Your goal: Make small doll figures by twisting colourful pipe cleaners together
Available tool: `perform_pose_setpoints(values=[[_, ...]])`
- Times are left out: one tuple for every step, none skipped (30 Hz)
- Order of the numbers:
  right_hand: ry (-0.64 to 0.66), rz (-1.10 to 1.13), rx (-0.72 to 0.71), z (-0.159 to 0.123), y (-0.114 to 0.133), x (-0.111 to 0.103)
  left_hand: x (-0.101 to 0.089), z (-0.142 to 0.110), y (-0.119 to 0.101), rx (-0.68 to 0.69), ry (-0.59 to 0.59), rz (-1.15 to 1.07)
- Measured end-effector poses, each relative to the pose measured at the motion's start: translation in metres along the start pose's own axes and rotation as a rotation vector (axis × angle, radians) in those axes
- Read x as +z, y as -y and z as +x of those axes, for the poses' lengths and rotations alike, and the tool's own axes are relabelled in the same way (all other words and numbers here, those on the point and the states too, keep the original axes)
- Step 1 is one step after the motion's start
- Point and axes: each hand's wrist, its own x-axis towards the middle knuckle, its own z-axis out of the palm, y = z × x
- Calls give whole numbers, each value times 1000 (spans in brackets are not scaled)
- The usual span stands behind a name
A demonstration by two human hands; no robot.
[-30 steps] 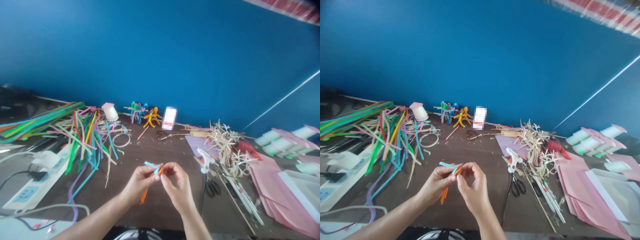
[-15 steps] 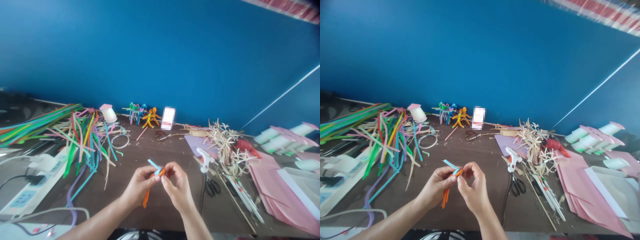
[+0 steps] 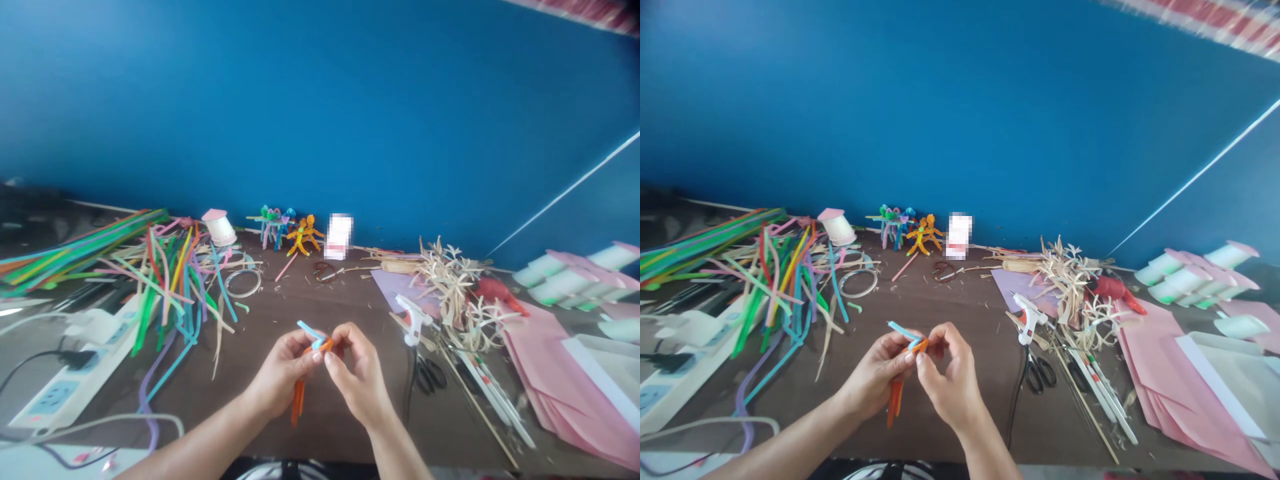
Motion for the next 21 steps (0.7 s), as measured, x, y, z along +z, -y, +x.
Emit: perform_pose_setpoints(values=[[1, -1, -1, 0, 0, 0, 0, 0, 0, -1, 3, 2], [2, -5, -3, 0, 1, 0, 0, 0, 0, -4, 4, -1], [3, -11, -4, 1, 2, -1, -1, 0, 0, -7, 5, -6], [3, -18, -5, 1, 2, -1, -1, 0, 0, -10, 4, -12], [3, -24, -6, 1, 3, -1, -1, 0, 1, -13, 1, -16], [4, -29, -5, 1, 3, -1, -1, 0, 2, -14, -4, -16], [6, -31, -4, 1, 4, -1, -2, -1, 2, -16, -9, -12], [8, -30, -3, 0, 4, -1, -2, -1, 2, -15, -14, -8], [10, -22, -4, 0, 4, -2, -2, -1, 2, -11, -19, -3], [16, -10, -1, 0, 4, -2, -2, -1, 2, -4, -25, 2], [27, 5, 4, 0, 5, -3, -3, -1, 1, 7, -30, 11], [43, 20, 13, 1, 5, -4, -3, -1, 1, 19, -37, 27], [59, 28, 22, 1, 5, -5, -4, -1, 0, 31, -39, 54], [70, 26, 30, 1, 5, -6, -5, -1, -1, 40, -36, 90], [75, 14, 33, 2, 6, -7, -6, -1, -3, 44, -27, 129], [75, -6, 30, 2, 6, -8, -7, -1, -4, 44, -12, 166], [70, -30, 20, 3, 6, -9, -8, -1, -6, 44, 5, 200], [67, -55, 8, 3, 6, -10, -9, -1, -7, 43, 18, 227], [67, -78, -4, 3, 6, -11, -9, -1, -9, 42, 25, 248], [71, -100, -15, 3, 7, -12, -9, -1, -10, 39, 30, 261], [77, -122, -24, 3, 7, -12, -9, -2, -12, 35, 36, 270]])
